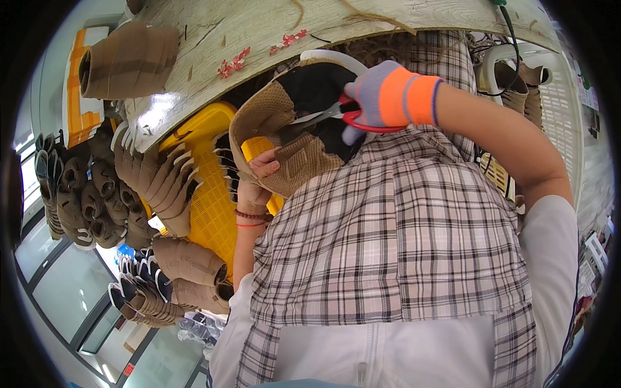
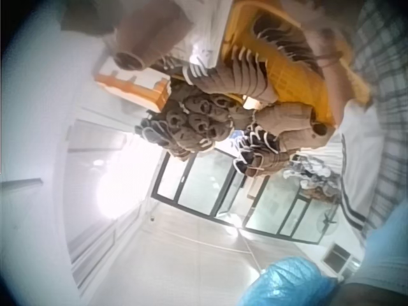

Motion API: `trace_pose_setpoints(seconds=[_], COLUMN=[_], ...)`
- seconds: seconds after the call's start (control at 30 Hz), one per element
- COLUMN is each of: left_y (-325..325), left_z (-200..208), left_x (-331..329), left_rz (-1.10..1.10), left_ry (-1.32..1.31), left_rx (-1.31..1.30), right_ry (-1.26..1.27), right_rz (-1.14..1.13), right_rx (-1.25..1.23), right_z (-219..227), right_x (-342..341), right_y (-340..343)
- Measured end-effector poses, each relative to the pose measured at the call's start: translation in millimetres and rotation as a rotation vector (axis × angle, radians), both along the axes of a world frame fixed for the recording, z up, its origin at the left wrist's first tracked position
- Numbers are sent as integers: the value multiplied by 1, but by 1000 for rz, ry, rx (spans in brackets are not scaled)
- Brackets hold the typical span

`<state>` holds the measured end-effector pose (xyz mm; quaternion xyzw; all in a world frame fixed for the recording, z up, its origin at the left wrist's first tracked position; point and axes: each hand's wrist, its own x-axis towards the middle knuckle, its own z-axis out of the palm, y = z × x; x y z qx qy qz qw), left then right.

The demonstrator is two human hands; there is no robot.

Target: The person uses a green electric cutter to trim the edges of brown shoe uppers on a wooden workbench. They then switch to scissors to trim the interior lining of the uppers. Finished pieces are placed on the table.

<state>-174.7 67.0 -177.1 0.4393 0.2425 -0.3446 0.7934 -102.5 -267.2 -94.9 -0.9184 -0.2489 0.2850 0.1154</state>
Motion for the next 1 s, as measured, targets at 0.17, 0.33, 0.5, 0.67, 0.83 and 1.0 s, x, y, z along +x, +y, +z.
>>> trace_pose_setpoints(seconds=[0.17,0.33,0.5,0.67,0.83,1.0], left_y=[-1,4,-2,0,-16,-23], left_z=[-1,-7,1,-3,1,-5], left_x=[3,-2,2,3,20,43], left_rz=[-12,-4,-10,-29,167,196], left_ry=[12,-20,13,-111,-489,-513], left_rx=[-4,30,5,50,127,20], right_ry=[-223,-255,-131,142,385,754], right_rz=[70,130,98,31,8,19], right_rx=[48,105,69,-59,-40,8], right_z=[-16,-25,-38,-16,1,-9], right_x=[-10,-10,-9,-4,8,36], right_y=[-18,-14,-14,-10,-3,10])
